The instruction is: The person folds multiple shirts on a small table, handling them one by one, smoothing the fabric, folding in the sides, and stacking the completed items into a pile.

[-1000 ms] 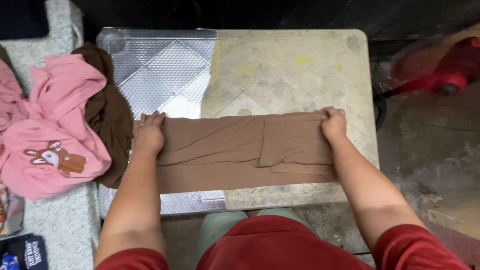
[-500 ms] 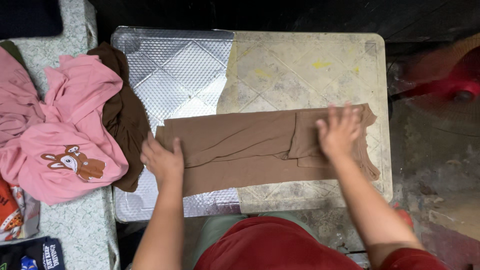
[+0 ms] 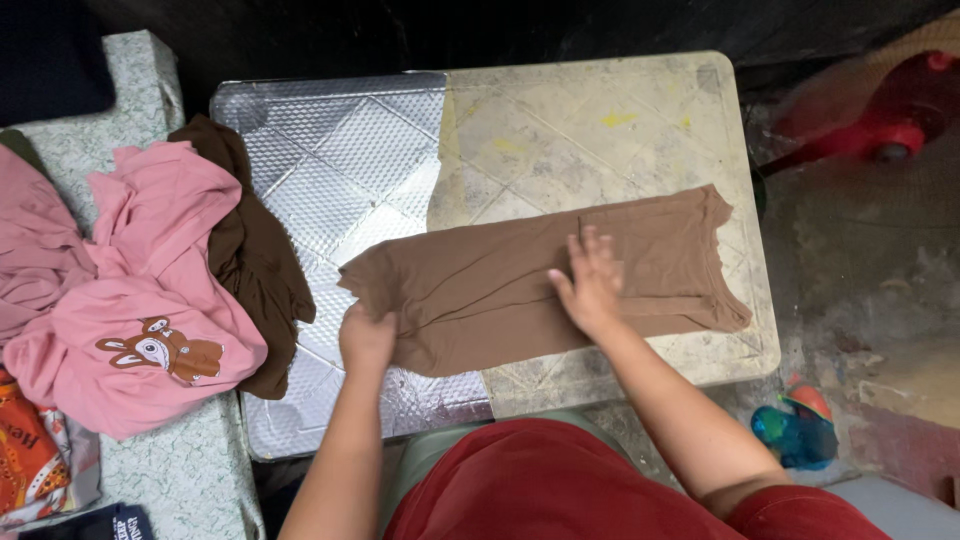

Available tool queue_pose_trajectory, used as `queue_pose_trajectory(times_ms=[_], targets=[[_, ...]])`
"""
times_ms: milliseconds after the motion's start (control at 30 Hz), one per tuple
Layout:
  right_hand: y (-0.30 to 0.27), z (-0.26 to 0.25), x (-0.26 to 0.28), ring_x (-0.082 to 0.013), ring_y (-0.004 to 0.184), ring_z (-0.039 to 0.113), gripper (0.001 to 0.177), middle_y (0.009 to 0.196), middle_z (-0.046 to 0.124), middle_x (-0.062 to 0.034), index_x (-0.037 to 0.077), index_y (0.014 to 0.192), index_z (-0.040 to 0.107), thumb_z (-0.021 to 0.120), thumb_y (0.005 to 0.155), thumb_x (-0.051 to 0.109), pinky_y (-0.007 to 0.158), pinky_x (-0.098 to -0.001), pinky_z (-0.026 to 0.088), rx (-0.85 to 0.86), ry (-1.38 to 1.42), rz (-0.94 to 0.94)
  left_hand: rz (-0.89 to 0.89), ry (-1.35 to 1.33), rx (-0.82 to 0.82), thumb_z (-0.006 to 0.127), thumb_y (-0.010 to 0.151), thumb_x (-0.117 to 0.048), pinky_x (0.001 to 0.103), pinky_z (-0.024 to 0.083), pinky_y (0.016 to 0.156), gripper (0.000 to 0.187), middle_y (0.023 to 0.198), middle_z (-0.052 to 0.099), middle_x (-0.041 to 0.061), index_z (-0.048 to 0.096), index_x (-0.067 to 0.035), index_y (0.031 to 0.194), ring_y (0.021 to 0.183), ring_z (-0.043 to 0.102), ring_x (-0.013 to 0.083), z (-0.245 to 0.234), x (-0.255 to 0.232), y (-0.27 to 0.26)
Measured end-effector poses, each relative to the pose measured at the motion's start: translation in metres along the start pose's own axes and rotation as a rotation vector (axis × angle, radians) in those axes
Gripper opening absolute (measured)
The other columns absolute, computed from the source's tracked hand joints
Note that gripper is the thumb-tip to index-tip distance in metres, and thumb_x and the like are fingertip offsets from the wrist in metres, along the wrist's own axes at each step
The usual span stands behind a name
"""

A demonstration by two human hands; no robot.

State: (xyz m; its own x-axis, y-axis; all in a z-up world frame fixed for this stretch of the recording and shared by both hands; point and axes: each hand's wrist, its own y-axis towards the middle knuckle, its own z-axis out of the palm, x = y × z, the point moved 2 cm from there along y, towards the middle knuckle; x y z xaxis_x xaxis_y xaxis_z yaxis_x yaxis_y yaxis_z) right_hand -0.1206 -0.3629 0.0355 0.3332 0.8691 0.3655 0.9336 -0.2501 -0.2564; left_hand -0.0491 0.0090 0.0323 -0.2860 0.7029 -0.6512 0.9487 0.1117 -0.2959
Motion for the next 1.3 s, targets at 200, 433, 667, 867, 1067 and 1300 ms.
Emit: queue_pose_trajectory(times_ms=[200, 433, 667, 867, 1067, 1300], targets=[[-0.011, 0.048, 0.023, -0.0309, 0.152, 0.036, 0.083, 0.167, 0.031, -0.0182, 0.006, 0.162, 0.021, 0.043, 0.102, 0.059, 0.118, -0.0443, 0.036, 0.353, 1.398, 0.169, 0.194, -0.003, 0.413, 0.079, 0.081, -0.036, 0.048, 0.047, 0.108, 0.069, 0.138, 0.053, 0.027, 0.051, 0.001, 0.132, 0.130, 0.055, 0.0414, 0.071, -0.130, -0.062], [0.001, 0.034, -0.018, -0.0269, 0.148, 0.034, 0.081, 0.162, 0.035, -0.0139, 0.026, 0.160, 0.020, 0.062, 0.093, 0.041, 0.116, -0.0406, 0.032, 0.118, 1.311, 0.486, -0.185, -0.530, 0.641, 0.078, 0.078, -0.043, 0.045, 0.040, 0.113, 0.103, 0.161, 0.026, 0.022, 0.023, -0.010, 0.158, 0.146, 0.036, 0.0357, 0.100, -0.156, -0.068], [0.013, 0.007, -0.010, -0.0295, 0.145, 0.043, 0.078, 0.156, 0.043, -0.0169, 0.016, 0.149, 0.055, 0.076, 0.076, 0.000, 0.115, -0.0374, 0.040, 0.093, 0.790, 0.082, -0.253, -0.467, 0.241, 0.078, 0.084, -0.027, 0.041, 0.045, 0.110, 0.087, 0.151, 0.041, 0.031, 0.032, 0.000, 0.153, 0.136, 0.049, 0.0377, 0.112, -0.056, -0.027], [0.011, 0.004, -0.017, -0.0347, 0.137, 0.049, 0.080, 0.148, 0.049, -0.0178, 0.015, 0.148, 0.052, 0.076, 0.073, 0.006, 0.112, -0.0394, 0.043, 0.032, 0.527, 0.144, -0.325, -0.319, 0.373, 0.081, 0.080, -0.020, 0.037, 0.056, 0.096, 0.074, 0.126, 0.066, 0.027, 0.046, 0.004, 0.140, 0.113, 0.069, 0.0339, 0.144, -0.052, -0.021], [-0.021, -0.013, 0.029, -0.0429, 0.138, 0.044, 0.070, 0.153, 0.043, -0.0222, 0.010, 0.146, 0.053, 0.081, 0.085, 0.029, 0.112, -0.0473, 0.039, -0.291, 0.182, 0.014, -0.255, -0.717, 0.503, 0.067, 0.079, -0.004, 0.036, 0.059, 0.087, 0.052, 0.119, 0.072, 0.021, 0.057, 0.004, 0.129, 0.104, 0.072, 0.0300, 0.141, -0.072, -0.019], [-0.023, 0.024, 0.046, -0.0256, 0.123, 0.051, 0.065, 0.137, 0.050, -0.0155, 0.009, 0.152, 0.040, 0.072, 0.098, 0.026, 0.098, -0.0404, 0.045, 0.295, 1.438, 0.170, 0.115, -0.797, 0.714, 0.064, 0.087, 0.008, 0.032, 0.055, 0.089, 0.056, 0.119, 0.062, 0.016, 0.042, 0.005, 0.138, 0.107, 0.063, 0.0207, 0.134, -0.134, -0.075]])
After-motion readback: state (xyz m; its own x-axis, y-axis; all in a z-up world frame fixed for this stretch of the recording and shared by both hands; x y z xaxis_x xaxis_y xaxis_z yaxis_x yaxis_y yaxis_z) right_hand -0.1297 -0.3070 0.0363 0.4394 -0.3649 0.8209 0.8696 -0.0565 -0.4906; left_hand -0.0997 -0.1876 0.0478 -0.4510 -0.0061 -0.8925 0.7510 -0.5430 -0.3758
